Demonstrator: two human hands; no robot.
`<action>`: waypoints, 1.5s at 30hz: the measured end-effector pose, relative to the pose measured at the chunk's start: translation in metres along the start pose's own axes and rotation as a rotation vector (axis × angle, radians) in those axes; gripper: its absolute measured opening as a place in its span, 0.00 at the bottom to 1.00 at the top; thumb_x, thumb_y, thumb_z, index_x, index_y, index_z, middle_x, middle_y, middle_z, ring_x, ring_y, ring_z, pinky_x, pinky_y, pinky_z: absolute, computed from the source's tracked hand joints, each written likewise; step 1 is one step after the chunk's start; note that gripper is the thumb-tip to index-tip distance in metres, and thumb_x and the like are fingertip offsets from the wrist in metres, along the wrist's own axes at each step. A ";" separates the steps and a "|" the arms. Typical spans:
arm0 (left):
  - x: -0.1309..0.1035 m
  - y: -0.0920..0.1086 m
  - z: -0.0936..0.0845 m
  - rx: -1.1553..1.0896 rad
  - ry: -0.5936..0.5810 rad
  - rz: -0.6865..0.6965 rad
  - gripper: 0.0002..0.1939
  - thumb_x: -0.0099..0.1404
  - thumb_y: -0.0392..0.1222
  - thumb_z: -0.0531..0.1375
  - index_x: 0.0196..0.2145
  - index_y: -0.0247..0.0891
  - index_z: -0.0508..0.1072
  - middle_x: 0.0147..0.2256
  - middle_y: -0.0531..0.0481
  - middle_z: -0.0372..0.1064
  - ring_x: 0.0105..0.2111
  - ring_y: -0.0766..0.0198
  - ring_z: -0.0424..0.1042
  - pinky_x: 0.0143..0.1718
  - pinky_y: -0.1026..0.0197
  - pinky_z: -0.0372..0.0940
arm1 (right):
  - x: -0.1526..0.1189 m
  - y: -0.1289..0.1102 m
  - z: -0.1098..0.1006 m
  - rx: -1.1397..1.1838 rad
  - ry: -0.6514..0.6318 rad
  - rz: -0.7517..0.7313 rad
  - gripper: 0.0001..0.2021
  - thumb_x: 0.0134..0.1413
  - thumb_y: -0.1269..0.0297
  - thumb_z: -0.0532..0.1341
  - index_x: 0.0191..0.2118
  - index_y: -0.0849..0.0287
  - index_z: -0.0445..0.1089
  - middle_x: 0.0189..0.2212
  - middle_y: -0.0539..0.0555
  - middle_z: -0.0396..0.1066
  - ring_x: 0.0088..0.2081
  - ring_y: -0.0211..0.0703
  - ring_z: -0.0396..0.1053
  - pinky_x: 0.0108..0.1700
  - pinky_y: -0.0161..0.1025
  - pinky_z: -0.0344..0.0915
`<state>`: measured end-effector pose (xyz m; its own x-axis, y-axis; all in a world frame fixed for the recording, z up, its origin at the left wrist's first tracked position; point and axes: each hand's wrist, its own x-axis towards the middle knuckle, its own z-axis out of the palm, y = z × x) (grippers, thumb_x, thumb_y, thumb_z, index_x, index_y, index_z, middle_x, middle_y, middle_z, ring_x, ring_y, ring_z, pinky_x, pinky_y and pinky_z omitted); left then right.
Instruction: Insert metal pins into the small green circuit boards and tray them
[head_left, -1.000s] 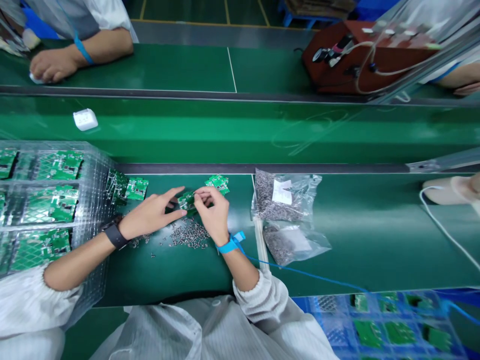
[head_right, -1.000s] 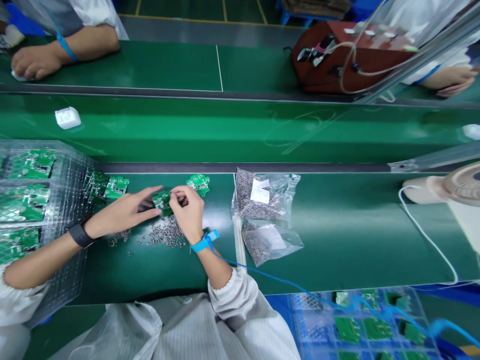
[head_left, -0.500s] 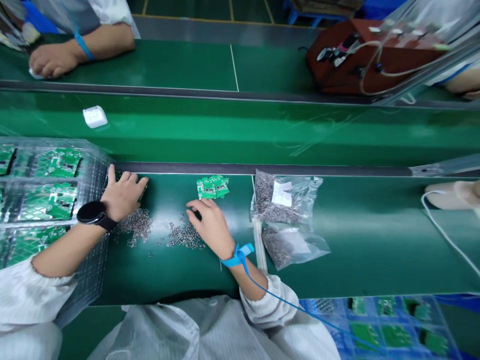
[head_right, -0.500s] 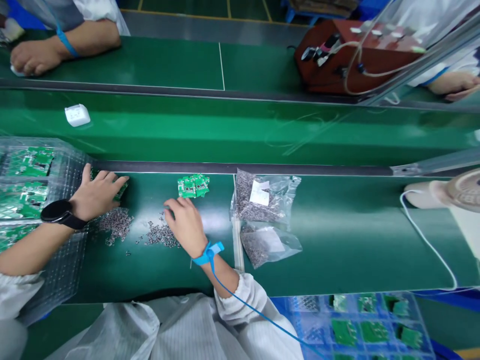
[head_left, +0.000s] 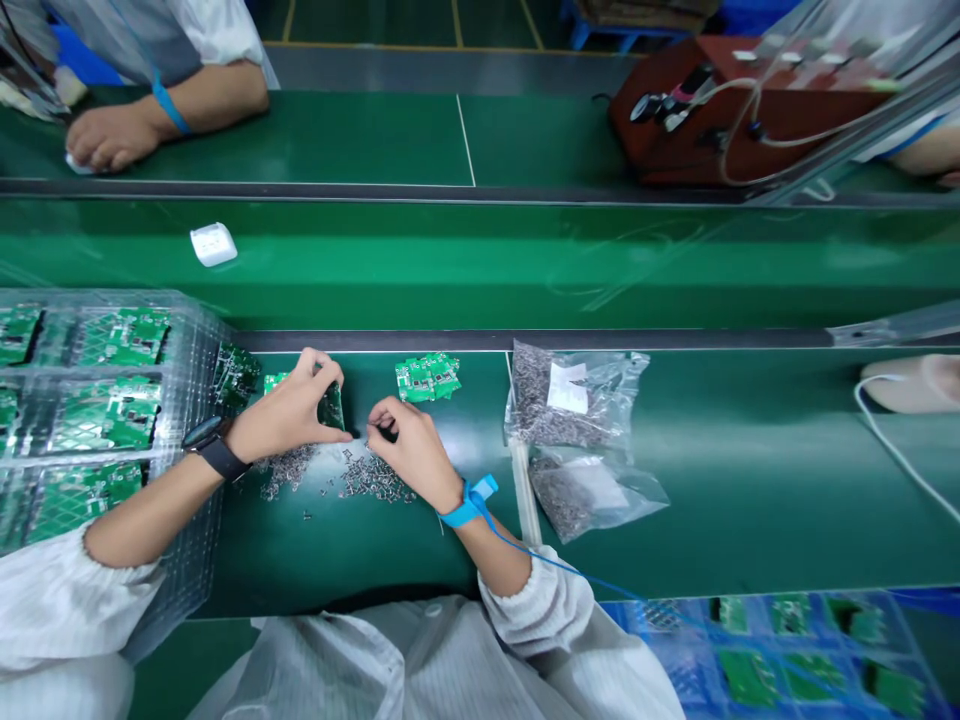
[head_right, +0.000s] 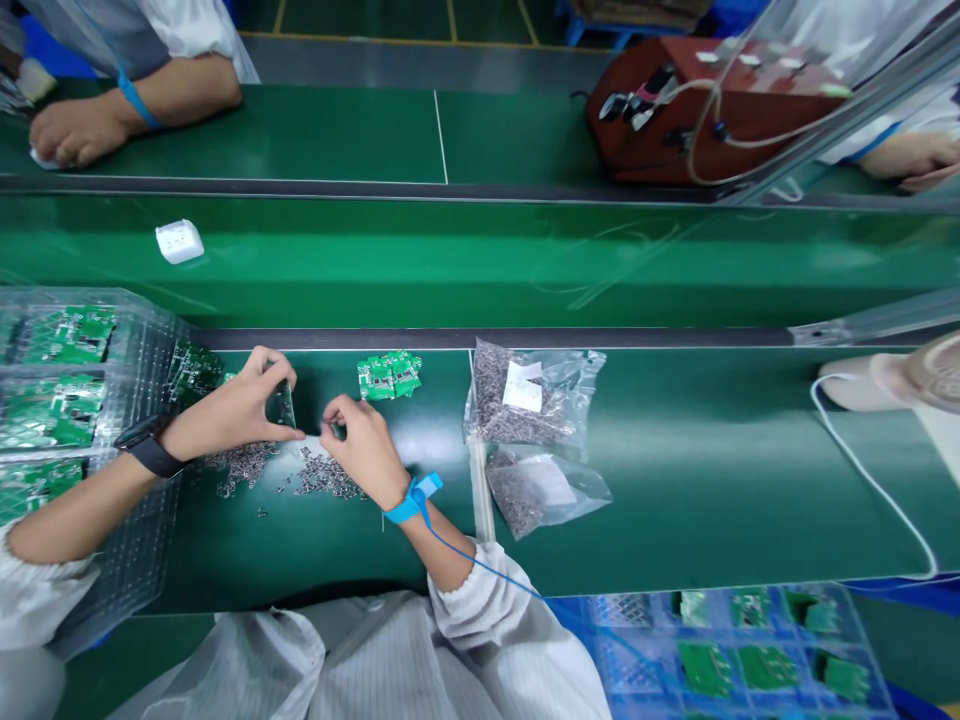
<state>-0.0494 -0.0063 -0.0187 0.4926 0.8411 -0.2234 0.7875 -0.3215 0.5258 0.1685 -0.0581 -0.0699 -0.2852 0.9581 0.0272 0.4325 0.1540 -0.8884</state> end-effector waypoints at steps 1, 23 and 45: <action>0.001 0.002 -0.002 -0.017 0.038 -0.015 0.26 0.56 0.56 0.71 0.42 0.41 0.64 0.48 0.45 0.59 0.37 0.59 0.65 0.38 0.55 0.66 | 0.000 0.000 -0.001 0.071 0.014 0.010 0.06 0.59 0.74 0.62 0.37 0.54 0.71 0.32 0.48 0.73 0.37 0.44 0.71 0.42 0.39 0.66; -0.001 0.019 -0.019 -0.557 -0.029 -0.170 0.26 0.56 0.54 0.73 0.49 0.40 0.76 0.20 0.59 0.63 0.19 0.67 0.62 0.20 0.64 0.55 | 0.001 0.000 0.003 0.626 0.243 0.037 0.07 0.54 0.59 0.73 0.34 0.54 0.77 0.33 0.51 0.77 0.36 0.44 0.75 0.41 0.43 0.73; -0.007 0.042 0.002 -0.350 0.039 -0.146 0.08 0.65 0.45 0.60 0.41 0.42 0.70 0.28 0.56 0.76 0.21 0.64 0.70 0.27 0.61 0.62 | -0.001 -0.004 0.003 0.689 0.238 0.067 0.04 0.55 0.62 0.72 0.36 0.53 0.81 0.36 0.52 0.81 0.39 0.46 0.77 0.46 0.44 0.75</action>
<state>-0.0191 -0.0267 0.0029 0.3643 0.8854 -0.2887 0.6710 -0.0346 0.7406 0.1643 -0.0608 -0.0678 -0.0496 0.9987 -0.0081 -0.2161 -0.0187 -0.9762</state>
